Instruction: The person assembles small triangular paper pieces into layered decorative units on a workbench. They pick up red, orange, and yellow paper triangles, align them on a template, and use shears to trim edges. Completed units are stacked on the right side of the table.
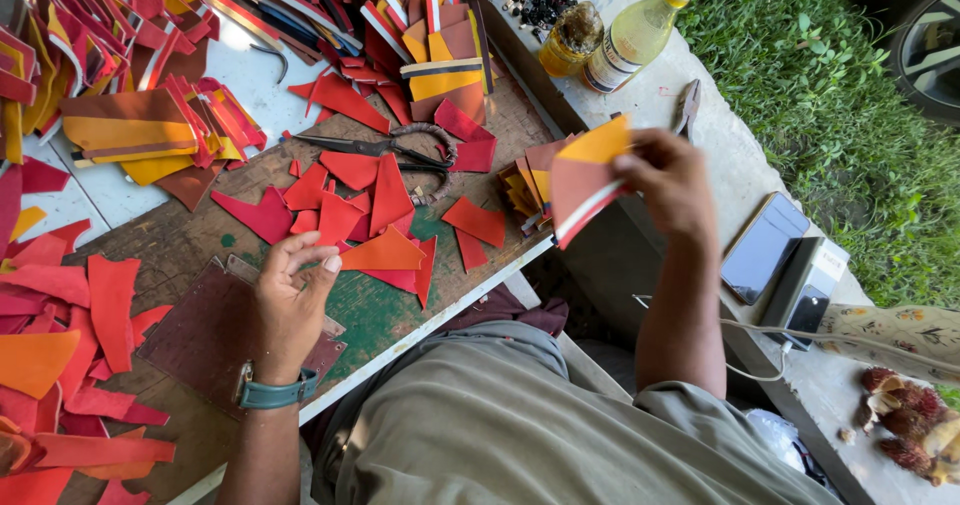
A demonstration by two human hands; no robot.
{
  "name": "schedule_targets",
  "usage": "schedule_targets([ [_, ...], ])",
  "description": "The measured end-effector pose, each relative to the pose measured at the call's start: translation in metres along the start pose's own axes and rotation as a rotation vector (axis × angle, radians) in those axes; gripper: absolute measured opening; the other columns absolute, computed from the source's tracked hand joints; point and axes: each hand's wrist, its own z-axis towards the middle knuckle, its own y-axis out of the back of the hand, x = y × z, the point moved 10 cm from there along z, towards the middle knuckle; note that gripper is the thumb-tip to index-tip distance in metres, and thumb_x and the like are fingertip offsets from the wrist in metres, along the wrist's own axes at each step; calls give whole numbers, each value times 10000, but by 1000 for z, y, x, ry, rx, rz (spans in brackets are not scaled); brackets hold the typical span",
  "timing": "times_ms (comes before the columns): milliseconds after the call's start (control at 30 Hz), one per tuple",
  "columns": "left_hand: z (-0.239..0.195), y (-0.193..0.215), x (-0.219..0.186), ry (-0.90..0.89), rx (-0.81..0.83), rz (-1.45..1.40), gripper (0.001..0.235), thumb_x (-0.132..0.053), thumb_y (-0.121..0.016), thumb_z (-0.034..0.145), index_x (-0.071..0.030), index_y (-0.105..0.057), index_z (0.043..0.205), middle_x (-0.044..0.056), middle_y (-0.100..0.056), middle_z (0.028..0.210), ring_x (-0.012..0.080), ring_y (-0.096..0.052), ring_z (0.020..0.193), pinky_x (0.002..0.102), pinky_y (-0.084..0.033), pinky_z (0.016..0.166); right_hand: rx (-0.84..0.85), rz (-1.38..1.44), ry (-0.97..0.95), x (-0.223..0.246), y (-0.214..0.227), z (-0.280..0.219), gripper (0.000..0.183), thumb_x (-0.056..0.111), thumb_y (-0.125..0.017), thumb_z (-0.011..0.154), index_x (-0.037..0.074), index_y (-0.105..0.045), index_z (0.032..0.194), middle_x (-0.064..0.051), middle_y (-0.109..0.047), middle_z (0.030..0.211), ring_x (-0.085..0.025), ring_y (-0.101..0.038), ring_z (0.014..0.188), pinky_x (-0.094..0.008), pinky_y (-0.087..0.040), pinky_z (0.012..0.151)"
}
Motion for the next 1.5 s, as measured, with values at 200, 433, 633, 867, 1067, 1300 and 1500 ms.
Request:
schedule_targets([
  [200, -7, 1, 2, 142, -26, 99, 450, -197, -696, 927, -7, -569, 1314, 85, -705, 1150, 94, -641, 894, 313, -577, 563, -57, -653, -133, -32, -15, 18, 371, 190, -850, 799, 1, -743, 1099, -126, -776, 937, -190, -739, 837, -334, -573, 768],
  [433, -6, 5, -16, -79, -26, 224, 384, -202, -716, 985, 33, -623, 1275, 115, -739, 1125, 139, -693, 1020, 289, -554, 883, -155, -691, 20, 1, -17, 1, 399, 176, -871, 752, 7, -747, 1091, -124, -772, 989, -186, -738, 897, -326, -567, 800],
  [633, -12, 16, -19, -96, -76, 259, 338, -192, -724, 970, 17, -654, 1225, 100, -759, 1051, 155, -706, 937, 300, -567, 847, -95, -532, 44, 34, -86, 27, 352, 235, -815, 875, 47, -724, 1158, -105, -774, 940, -198, -741, 834, -330, -577, 774],
  [867, -35, 45, -28, -160, -208, 345, 281, -146, -742, 939, 13, -684, 1163, 119, -777, 1037, 187, -752, 978, 320, -578, 865, -5, -915, 479, 54, -197, 123, 554, 202, -809, 779, 29, -637, 1276, -221, -640, 1186, -433, -625, 1025, -477, -503, 863],
  [1067, -55, 81, -12, -115, -306, 384, 273, -149, -746, 932, 7, -693, 1150, 128, -778, 1043, 197, -755, 983, 324, -575, 875, 19, -996, 262, 2, -193, 154, 348, 212, -860, 796, 62, -635, 1015, -168, -586, 1194, -385, -597, 1099, -467, -493, 918],
  [1300, -52, 81, -13, -107, -290, 455, 271, -147, -743, 930, 6, -698, 1148, 126, -780, 1048, 207, -754, 985, 333, -568, 871, 59, -416, 341, 17, -149, 168, 192, 34, -773, 926, 37, -623, 1046, -69, -739, 1019, -187, -719, 930, -336, -592, 787],
  [1500, -39, 58, -24, -171, -233, 416, 273, -137, -746, 938, 19, -688, 1153, 134, -770, 1050, 199, -745, 986, 334, -567, 868, 240, 102, 135, 60, -139, 129, 190, 40, -754, 971, 43, -588, 1062, -23, -689, 907, -83, -650, 764, -261, -560, 691],
])
